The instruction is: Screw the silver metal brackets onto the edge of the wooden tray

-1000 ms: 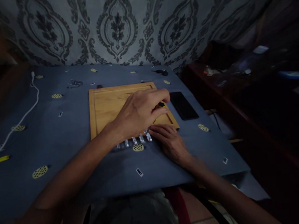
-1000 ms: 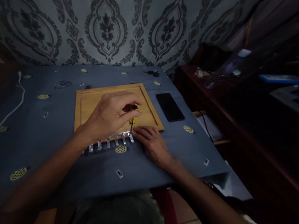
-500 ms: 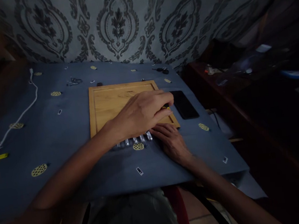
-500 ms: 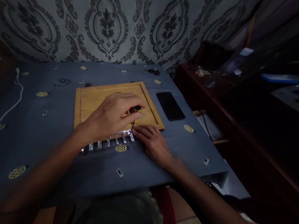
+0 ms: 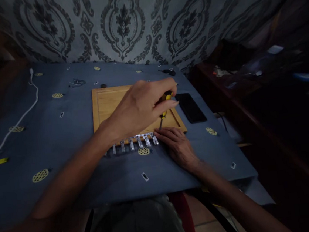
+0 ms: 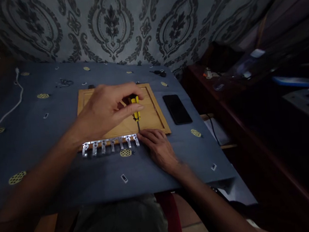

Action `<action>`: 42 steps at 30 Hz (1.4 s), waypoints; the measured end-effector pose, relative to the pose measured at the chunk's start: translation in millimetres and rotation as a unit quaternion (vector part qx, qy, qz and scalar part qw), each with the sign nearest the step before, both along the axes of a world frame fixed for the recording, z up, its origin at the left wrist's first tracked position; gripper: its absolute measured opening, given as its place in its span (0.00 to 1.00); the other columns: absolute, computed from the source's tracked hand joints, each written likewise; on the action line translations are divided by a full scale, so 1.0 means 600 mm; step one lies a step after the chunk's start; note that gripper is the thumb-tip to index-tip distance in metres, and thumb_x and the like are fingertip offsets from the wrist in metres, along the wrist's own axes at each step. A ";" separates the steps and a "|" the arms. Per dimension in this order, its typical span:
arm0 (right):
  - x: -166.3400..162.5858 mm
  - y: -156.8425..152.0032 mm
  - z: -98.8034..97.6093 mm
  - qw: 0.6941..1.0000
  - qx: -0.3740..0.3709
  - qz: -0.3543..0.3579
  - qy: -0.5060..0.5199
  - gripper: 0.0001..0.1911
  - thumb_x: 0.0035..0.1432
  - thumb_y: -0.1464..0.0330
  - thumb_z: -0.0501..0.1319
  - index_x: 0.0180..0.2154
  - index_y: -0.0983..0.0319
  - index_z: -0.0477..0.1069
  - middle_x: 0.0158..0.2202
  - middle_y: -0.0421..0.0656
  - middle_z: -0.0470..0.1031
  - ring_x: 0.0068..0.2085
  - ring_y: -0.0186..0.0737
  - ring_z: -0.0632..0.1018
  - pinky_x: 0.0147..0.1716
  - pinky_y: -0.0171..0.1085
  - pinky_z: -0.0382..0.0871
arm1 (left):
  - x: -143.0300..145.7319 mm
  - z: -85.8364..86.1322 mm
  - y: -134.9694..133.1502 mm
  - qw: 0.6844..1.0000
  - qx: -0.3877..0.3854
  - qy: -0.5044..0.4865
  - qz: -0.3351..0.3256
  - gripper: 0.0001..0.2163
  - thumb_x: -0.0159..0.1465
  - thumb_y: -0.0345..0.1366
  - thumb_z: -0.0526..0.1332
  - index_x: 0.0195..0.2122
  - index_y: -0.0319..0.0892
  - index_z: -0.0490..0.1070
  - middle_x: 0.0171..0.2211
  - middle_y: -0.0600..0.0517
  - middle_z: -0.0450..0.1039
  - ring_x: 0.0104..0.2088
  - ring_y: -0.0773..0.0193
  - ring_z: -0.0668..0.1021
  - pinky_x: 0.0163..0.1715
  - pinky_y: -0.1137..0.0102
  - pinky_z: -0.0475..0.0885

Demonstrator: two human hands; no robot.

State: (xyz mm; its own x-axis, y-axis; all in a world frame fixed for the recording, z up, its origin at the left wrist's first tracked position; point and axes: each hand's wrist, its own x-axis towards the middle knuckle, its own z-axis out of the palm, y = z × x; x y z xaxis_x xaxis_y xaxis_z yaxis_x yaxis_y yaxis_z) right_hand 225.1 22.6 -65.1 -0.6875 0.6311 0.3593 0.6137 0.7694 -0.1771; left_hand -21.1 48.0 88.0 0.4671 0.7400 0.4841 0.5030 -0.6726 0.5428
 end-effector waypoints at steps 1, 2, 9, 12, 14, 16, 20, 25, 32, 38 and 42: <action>0.000 -0.001 0.001 1.000 -0.003 0.002 0.001 0.36 0.61 0.81 0.52 0.68 0.54 0.65 0.61 0.48 0.77 0.59 0.53 0.75 0.56 0.56 0.70 | -0.002 0.002 0.000 1.000 0.003 -0.004 0.012 0.05 0.71 0.35 0.60 0.41 0.43 0.76 0.31 0.54 0.77 0.31 0.64 0.78 0.35 0.68 0.72; 0.000 -0.001 0.001 1.000 -0.004 0.005 0.003 0.37 0.61 0.81 0.52 0.69 0.55 0.65 0.62 0.48 0.77 0.60 0.53 0.75 0.56 0.55 0.70 | -0.004 0.004 0.001 1.000 0.005 -0.003 0.020 0.05 0.71 0.35 0.61 0.40 0.43 0.76 0.30 0.54 0.77 0.30 0.64 0.78 0.35 0.68 0.71; 0.001 -0.002 0.000 1.000 0.007 0.009 0.013 0.34 0.64 0.80 0.53 0.69 0.55 0.65 0.61 0.48 0.77 0.59 0.53 0.75 0.55 0.54 0.70 | 0.005 -0.003 0.003 0.998 -0.019 0.048 0.029 0.03 0.69 0.32 0.63 0.39 0.41 0.75 0.31 0.54 0.76 0.34 0.64 0.79 0.39 0.67 0.72; 0.000 -0.003 0.001 1.000 0.022 0.012 0.019 0.33 0.65 0.80 0.52 0.69 0.56 0.65 0.60 0.49 0.78 0.59 0.52 0.75 0.54 0.53 0.70 | 0.009 -0.004 0.002 0.997 -0.031 0.063 0.022 0.03 0.70 0.32 0.63 0.39 0.40 0.75 0.29 0.54 0.75 0.32 0.63 0.78 0.38 0.67 0.71; -0.001 -0.003 0.001 0.999 0.026 0.010 0.021 0.33 0.65 0.80 0.52 0.68 0.55 0.65 0.60 0.49 0.78 0.58 0.52 0.75 0.54 0.53 0.70 | 0.011 -0.004 0.001 0.997 -0.035 0.069 0.013 0.03 0.70 0.33 0.62 0.39 0.40 0.75 0.29 0.54 0.74 0.31 0.63 0.77 0.37 0.66 0.70; -0.001 -0.002 0.000 0.999 0.027 0.009 0.022 0.32 0.66 0.80 0.52 0.68 0.55 0.65 0.60 0.48 0.78 0.58 0.52 0.75 0.54 0.53 0.70 | 0.012 -0.006 0.001 0.997 -0.032 0.072 0.003 0.04 0.70 0.33 0.62 0.40 0.40 0.75 0.28 0.54 0.74 0.31 0.62 0.78 0.37 0.66 0.70; -0.001 0.000 -0.003 0.999 0.033 0.012 0.023 0.29 0.68 0.78 0.52 0.67 0.56 0.67 0.59 0.49 0.79 0.57 0.51 0.76 0.53 0.52 0.71 | 0.014 -0.012 0.002 0.996 -0.017 0.082 -0.004 0.05 0.72 0.34 0.60 0.41 0.40 0.74 0.28 0.53 0.73 0.32 0.60 0.78 0.36 0.66 0.70; -0.001 0.000 -0.004 0.999 0.030 -0.005 0.011 0.30 0.68 0.79 0.51 0.66 0.55 0.68 0.58 0.49 0.79 0.57 0.52 0.76 0.53 0.54 0.71 | 0.013 -0.018 0.003 0.995 0.005 0.101 -0.016 0.05 0.72 0.34 0.60 0.43 0.41 0.74 0.31 0.52 0.75 0.36 0.58 0.79 0.38 0.65 0.70; -0.004 -0.001 0.001 0.998 0.052 0.017 0.031 0.30 0.66 0.80 0.52 0.66 0.57 0.67 0.58 0.49 0.79 0.56 0.51 0.76 0.52 0.51 0.72 | 0.016 -0.016 0.003 0.992 0.001 0.124 -0.019 0.06 0.72 0.33 0.58 0.43 0.41 0.74 0.31 0.52 0.75 0.36 0.57 0.78 0.38 0.65 0.68; -0.005 -0.001 0.002 0.998 0.055 0.022 0.037 0.33 0.64 0.81 0.52 0.68 0.56 0.65 0.58 0.49 0.79 0.57 0.51 0.75 0.53 0.51 0.71 | 0.019 -0.013 0.001 0.991 -0.015 0.134 -0.025 0.06 0.72 0.32 0.58 0.44 0.40 0.74 0.30 0.52 0.74 0.34 0.58 0.78 0.37 0.65 0.68; -0.007 -0.001 -0.002 0.997 0.053 0.018 0.049 0.34 0.64 0.82 0.51 0.68 0.55 0.65 0.57 0.49 0.80 0.57 0.51 0.76 0.53 0.52 0.70 | 0.018 -0.018 0.002 0.992 -0.009 0.120 -0.033 0.05 0.72 0.31 0.57 0.44 0.40 0.73 0.31 0.52 0.75 0.35 0.59 0.78 0.38 0.65 0.69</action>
